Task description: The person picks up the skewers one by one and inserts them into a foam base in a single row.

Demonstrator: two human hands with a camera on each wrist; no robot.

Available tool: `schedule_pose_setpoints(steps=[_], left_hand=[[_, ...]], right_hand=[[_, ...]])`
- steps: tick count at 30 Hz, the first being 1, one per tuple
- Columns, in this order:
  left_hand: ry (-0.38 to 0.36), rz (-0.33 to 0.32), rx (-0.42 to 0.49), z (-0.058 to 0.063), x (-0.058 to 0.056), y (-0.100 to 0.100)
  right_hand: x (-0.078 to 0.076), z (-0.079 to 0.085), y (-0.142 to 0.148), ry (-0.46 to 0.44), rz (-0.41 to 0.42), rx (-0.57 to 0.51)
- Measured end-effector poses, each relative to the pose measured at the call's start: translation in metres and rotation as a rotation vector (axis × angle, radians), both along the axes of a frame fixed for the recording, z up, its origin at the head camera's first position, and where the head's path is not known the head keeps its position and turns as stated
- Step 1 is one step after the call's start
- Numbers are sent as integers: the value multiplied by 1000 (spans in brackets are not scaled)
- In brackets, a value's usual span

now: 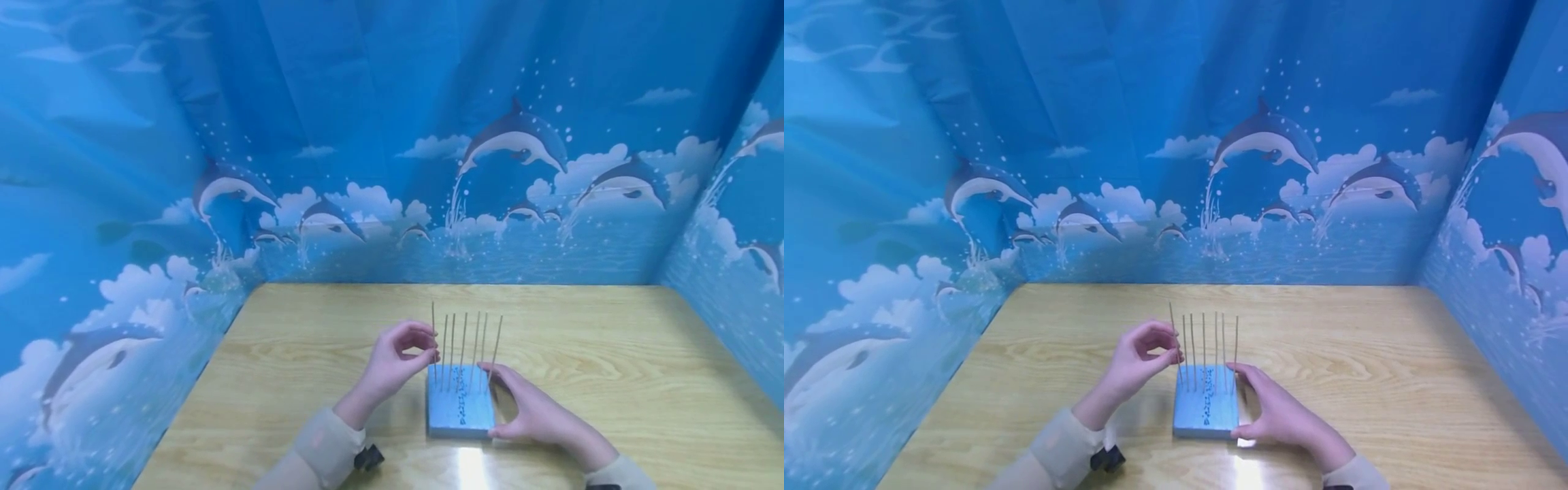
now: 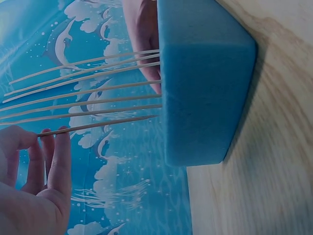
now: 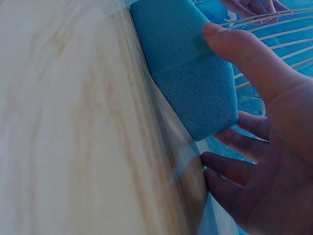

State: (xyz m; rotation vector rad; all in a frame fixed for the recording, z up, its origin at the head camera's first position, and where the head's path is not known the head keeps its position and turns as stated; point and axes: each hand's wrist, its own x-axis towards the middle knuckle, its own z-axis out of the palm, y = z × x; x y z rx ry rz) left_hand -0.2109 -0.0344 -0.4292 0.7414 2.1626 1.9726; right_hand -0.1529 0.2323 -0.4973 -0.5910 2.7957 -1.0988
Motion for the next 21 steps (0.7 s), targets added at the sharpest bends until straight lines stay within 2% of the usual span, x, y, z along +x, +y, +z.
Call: schedule_pose_setpoints(steps=[7,15,21], left_hand=[[-11,6,-8,-4,1,1],[12,-4,-16,-7,3,0],[-17,-7,-18,-12,4,1]], right_hand=[[1,1,0,-1,-2,-3],[0,2,0,-7,-3,-1],[0,0,0,-2,0,-4]])
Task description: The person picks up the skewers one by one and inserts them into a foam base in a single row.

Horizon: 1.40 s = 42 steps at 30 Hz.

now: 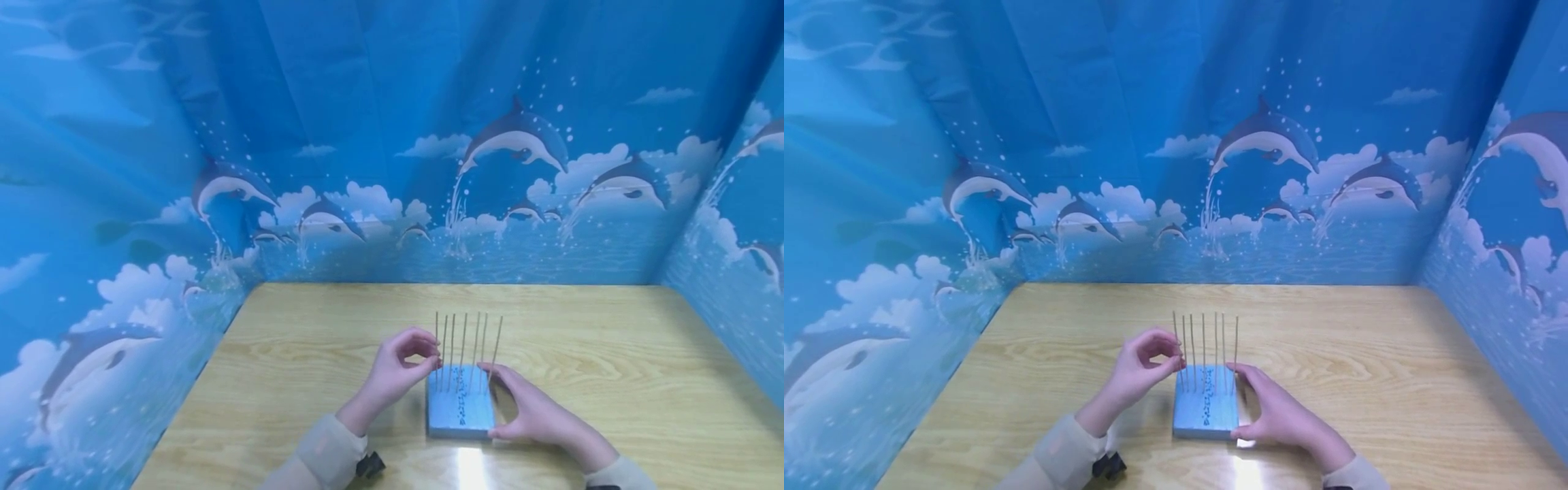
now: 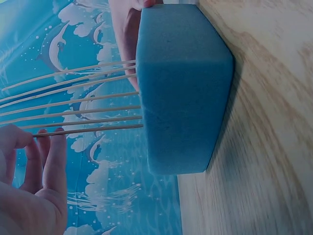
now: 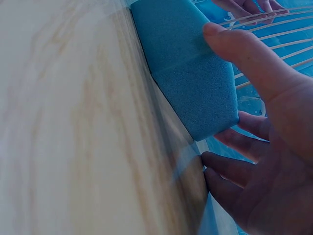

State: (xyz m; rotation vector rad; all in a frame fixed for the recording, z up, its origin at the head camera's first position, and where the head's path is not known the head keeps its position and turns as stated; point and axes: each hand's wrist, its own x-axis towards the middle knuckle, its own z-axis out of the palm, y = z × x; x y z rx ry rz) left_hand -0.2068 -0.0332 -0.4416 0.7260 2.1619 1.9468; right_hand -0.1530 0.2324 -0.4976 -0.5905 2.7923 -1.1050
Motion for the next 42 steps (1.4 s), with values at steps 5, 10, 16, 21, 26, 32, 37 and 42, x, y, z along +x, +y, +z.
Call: schedule_pose_setpoints(steps=[5,10,16,21,26,32,37,42], left_hand=[[-25,4,13,-2,1,0],[-10,8,4,-3,2,1],[-11,17,-35,-3,3,5],[-30,21,-10,-4,3,4],[-45,20,7,-5,4,3],[-13,40,-14,-6,6,4],[8,61,-24,-7,5,4],[-9,85,-37,-7,5,3]], right_hand=[[1,-1,0,3,1,-1],[1,0,1,9,-6,-1],[1,2,1,7,-5,-3],[1,2,1,11,-2,-2],[2,3,1,5,-1,-5],[2,4,1,17,-2,4],[2,4,0,24,-4,-7],[2,3,-1,7,-4,0]])
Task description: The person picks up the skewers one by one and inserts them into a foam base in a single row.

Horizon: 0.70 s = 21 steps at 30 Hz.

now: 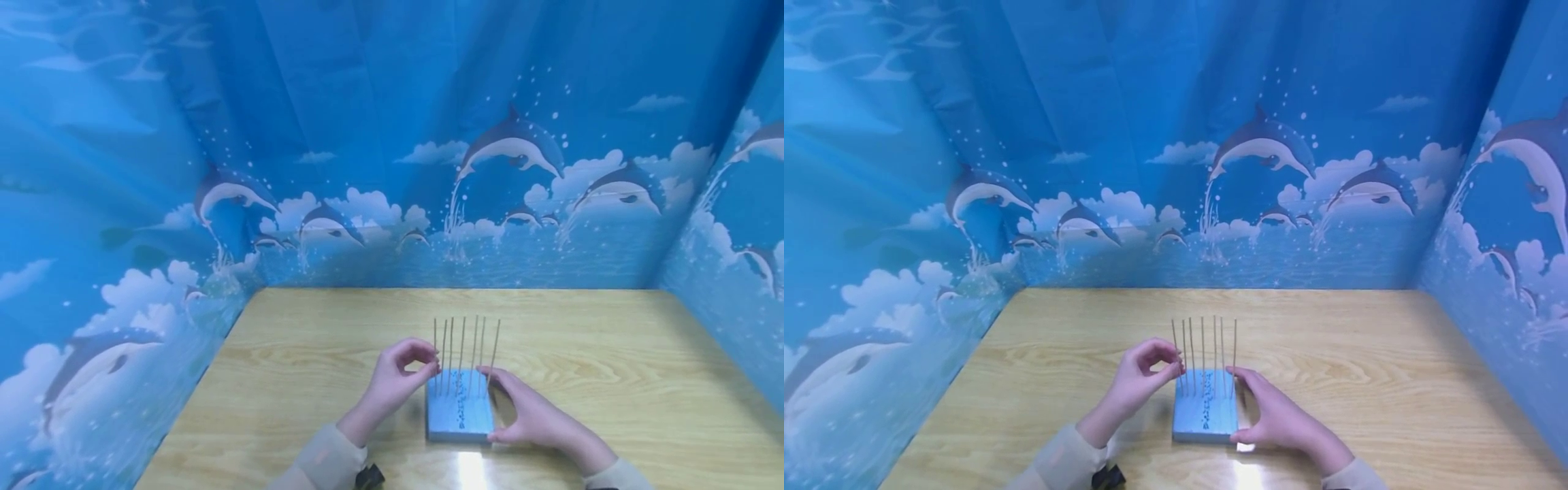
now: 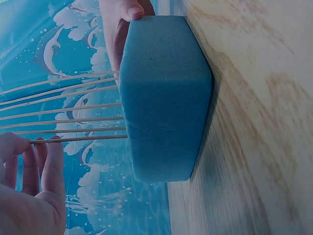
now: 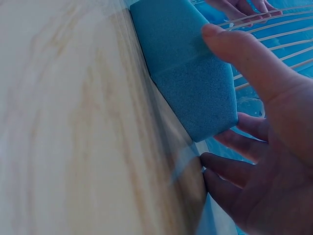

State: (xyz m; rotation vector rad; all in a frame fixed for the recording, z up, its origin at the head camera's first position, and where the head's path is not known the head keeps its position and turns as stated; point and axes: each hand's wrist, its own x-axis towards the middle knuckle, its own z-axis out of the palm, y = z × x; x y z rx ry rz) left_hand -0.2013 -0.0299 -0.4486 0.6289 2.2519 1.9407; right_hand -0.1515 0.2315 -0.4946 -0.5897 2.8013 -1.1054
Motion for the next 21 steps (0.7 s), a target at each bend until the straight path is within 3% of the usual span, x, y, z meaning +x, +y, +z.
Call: schedule_pose_setpoints(steps=[12,21], left_hand=[[0,-3,5,-1,-2,-2],[-19,-4,-33,-8,-3,-15]], right_hand=[[-4,-1,2,-33,31,-16],[0,8,8,-76,60,6]])
